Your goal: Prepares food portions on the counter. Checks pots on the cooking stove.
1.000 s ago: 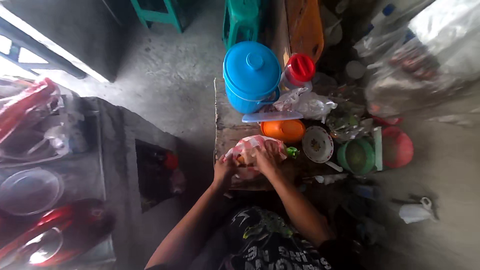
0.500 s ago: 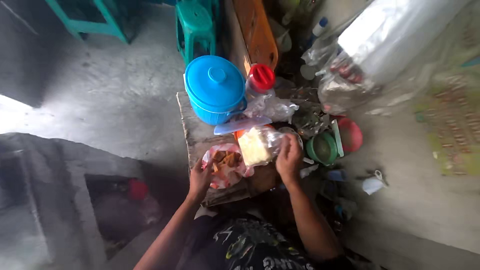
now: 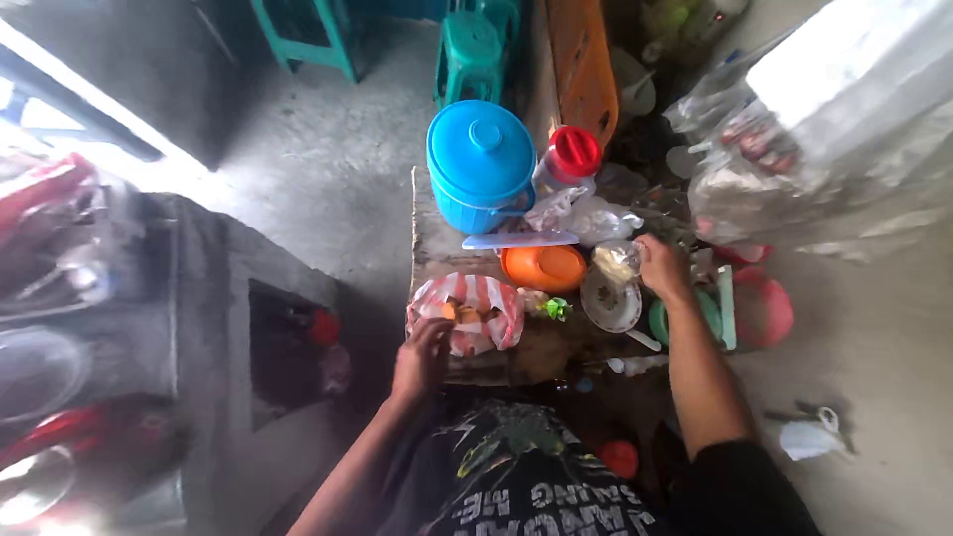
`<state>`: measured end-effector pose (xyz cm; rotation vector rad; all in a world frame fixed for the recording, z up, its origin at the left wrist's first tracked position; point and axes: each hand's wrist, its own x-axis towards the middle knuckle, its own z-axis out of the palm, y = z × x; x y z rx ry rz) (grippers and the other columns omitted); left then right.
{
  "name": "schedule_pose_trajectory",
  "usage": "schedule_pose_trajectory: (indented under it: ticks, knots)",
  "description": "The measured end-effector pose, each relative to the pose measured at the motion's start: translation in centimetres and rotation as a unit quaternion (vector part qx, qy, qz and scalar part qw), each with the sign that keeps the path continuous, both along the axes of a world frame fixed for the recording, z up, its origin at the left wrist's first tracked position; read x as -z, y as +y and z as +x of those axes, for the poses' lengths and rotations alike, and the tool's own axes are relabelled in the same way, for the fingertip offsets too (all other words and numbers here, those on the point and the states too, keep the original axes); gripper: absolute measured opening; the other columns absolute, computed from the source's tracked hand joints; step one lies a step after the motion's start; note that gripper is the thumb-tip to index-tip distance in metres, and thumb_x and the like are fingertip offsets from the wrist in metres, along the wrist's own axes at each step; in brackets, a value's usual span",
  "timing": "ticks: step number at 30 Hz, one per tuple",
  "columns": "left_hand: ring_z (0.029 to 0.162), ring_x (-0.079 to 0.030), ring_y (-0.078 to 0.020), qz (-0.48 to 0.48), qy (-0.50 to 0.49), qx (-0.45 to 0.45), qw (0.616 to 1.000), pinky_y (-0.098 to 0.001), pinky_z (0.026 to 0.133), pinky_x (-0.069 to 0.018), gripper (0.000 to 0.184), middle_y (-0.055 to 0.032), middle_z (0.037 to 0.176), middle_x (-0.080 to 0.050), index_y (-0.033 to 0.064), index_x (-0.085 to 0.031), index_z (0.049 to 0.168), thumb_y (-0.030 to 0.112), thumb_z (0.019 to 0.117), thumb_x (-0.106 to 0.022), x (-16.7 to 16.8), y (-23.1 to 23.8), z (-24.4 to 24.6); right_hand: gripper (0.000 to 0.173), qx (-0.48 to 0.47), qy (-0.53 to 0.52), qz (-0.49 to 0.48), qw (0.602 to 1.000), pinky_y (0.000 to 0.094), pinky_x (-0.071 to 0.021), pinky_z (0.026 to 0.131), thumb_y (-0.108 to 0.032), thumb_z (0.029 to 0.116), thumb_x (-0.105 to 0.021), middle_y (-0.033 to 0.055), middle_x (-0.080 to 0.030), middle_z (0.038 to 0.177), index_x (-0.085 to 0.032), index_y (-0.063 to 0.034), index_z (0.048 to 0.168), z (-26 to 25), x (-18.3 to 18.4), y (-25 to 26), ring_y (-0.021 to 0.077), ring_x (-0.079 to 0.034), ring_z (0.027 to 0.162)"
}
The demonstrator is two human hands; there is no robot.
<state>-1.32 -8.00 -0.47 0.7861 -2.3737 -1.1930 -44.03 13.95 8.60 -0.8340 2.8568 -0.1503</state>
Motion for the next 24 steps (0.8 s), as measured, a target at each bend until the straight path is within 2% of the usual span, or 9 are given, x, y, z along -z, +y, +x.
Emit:
schedule_pose_trajectory:
  ticks: [3, 6, 8, 10, 12, 16, 20, 22, 24]
  knots:
    - [0.137, -0.053, -0.0267, -0.137, -0.096, 0.132, 0.977, -0.0492, 0.111, -0.0455, 0.035, -0.0102, 0.147, -0.057, 0.0079, -0.065, 0.134, 0.010, 0.1007, -0.055, 2.1, 1.4, -3.1, 0.034, 0.020, 0.018, 0.006, 1.000, 0.0714, -0.0489, 0.092, -0.025, 0.1096, -0.044, 0.0244, -0.070, 0.122, -0.068, -0.0096, 0.128, -2.2, 2.2, -1.7, 0.0477, -0.065, 0.114]
    - [0.140, -0.048, -0.0324, -0.194, -0.191, 0.132, 0.953, -0.0584, 0.116, -0.0329, 0.027, -0.0105, 0.142, -0.061, 0.0113, -0.073, 0.120, 0.013, 0.0951, -0.064, 3.6, 2.5, -4.6, 0.036, 0.043, 0.017, -0.042, 0.998, 0.0684, -0.0483, 0.097, -0.024, 0.1098, -0.042, 0.0240, -0.067, 0.127, -0.067, -0.0064, 0.128, -2.7, 3.8, -2.4, 0.0459, -0.063, 0.119]
    - [0.133, -0.054, -0.0311, -0.201, -0.204, 0.114, 0.951, -0.0589, 0.119, -0.0284, 0.018, -0.0096, 0.126, -0.068, 0.0148, -0.075, 0.109, 0.013, 0.0953, -0.063, 3.9, 3.5, -4.8, 0.036, 0.033, 0.018, -0.083, 0.996, 0.0641, -0.0482, 0.102, -0.022, 0.1092, -0.042, 0.0221, -0.068, 0.127, -0.068, -0.0050, 0.127, -2.8, 4.7, -2.1, 0.0422, -0.064, 0.120]
    - [0.118, -0.065, -0.0281, -0.212, -0.185, 0.116, 0.953, -0.0559, 0.120, -0.0305, 0.020, -0.0073, 0.107, -0.074, 0.0146, -0.074, 0.108, 0.010, 0.0982, -0.057, 4.0, 4.6, -4.7, 0.035, 0.030, 0.022, -0.116, 0.993, 0.0619, -0.0485, 0.103, -0.020, 0.1087, -0.042, 0.0212, -0.069, 0.127, -0.069, -0.0042, 0.125, -3.1, 5.5, -1.9, 0.0401, -0.065, 0.119]
    - [0.107, -0.070, -0.0266, -0.202, -0.184, 0.151, 0.950, -0.0533, 0.117, -0.0362, 0.022, -0.0077, 0.100, -0.075, 0.0127, -0.073, 0.110, 0.010, 0.1006, -0.053, 4.2, 5.6, -4.6, 0.035, 0.031, -0.002, -0.145, 0.989, 0.0601, -0.0470, 0.106, -0.020, 0.1091, -0.042, 0.0228, -0.067, 0.128, -0.067, -0.0020, 0.127, -3.8, 6.2, -1.5, 0.0398, -0.064, 0.121]
    - [0.127, -0.059, -0.0284, -0.053, -0.258, 0.230, 0.937, -0.0514, 0.105, -0.0483, 0.034, -0.0089, 0.136, -0.063, 0.0151, -0.074, 0.120, 0.032, 0.1025, -0.051, 3.9, 5.0, -4.8, 0.035, 0.079, -0.029, -0.189, 0.978, 0.0555, -0.0432, 0.112, -0.019, 0.1069, -0.047, 0.0229, -0.062, 0.135, -0.064, -0.0047, 0.133, -5.2, 7.2, -0.8, 0.0383, -0.057, 0.130]
    - [0.108, -0.069, -0.0346, -0.026, -0.241, 0.092, 0.966, -0.0565, 0.090, -0.0570, 0.026, -0.0147, 0.134, -0.063, 0.0074, -0.070, 0.120, 0.008, 0.0971, -0.058, 3.9, 3.0, -6.5, 0.035, 0.195, -0.052, -0.259, 0.945, 0.0515, -0.0439, 0.112, -0.024, 0.1070, -0.050, 0.0202, -0.064, 0.133, -0.064, -0.0040, 0.132, -6.0, 7.8, -0.8, 0.0342, -0.058, 0.130]
    - [0.108, -0.069, -0.0380, -0.026, -0.267, 0.078, 0.960, -0.0601, 0.089, -0.0566, 0.037, -0.0149, 0.142, -0.059, 0.0089, -0.065, 0.132, 0.007, 0.0952, -0.062, 4.1, 1.8, -7.9, 0.035, 0.224, -0.106, -0.332, 0.910, 0.0518, -0.0498, 0.104, -0.024, 0.1059, -0.054, 0.0198, -0.066, 0.129, -0.063, -0.0026, 0.132, -6.4, 8.4, -1.0, 0.0319, -0.062, 0.122]
    - [0.108, -0.068, -0.0393, -0.030, -0.325, 0.101, 0.940, -0.0625, 0.088, -0.0555, 0.034, -0.0143, 0.140, -0.060, 0.0096, -0.064, 0.132, 0.014, 0.0977, -0.062, 4.0, 1.4, -9.3, 0.038, 0.213, -0.158, -0.433, 0.862, 0.0474, -0.0554, 0.099, -0.021, 0.1040, -0.059, 0.0193, -0.062, 0.132, -0.056, -0.0011, 0.136, -7.1, 8.8, -0.7, 0.0287, -0.064, 0.119]
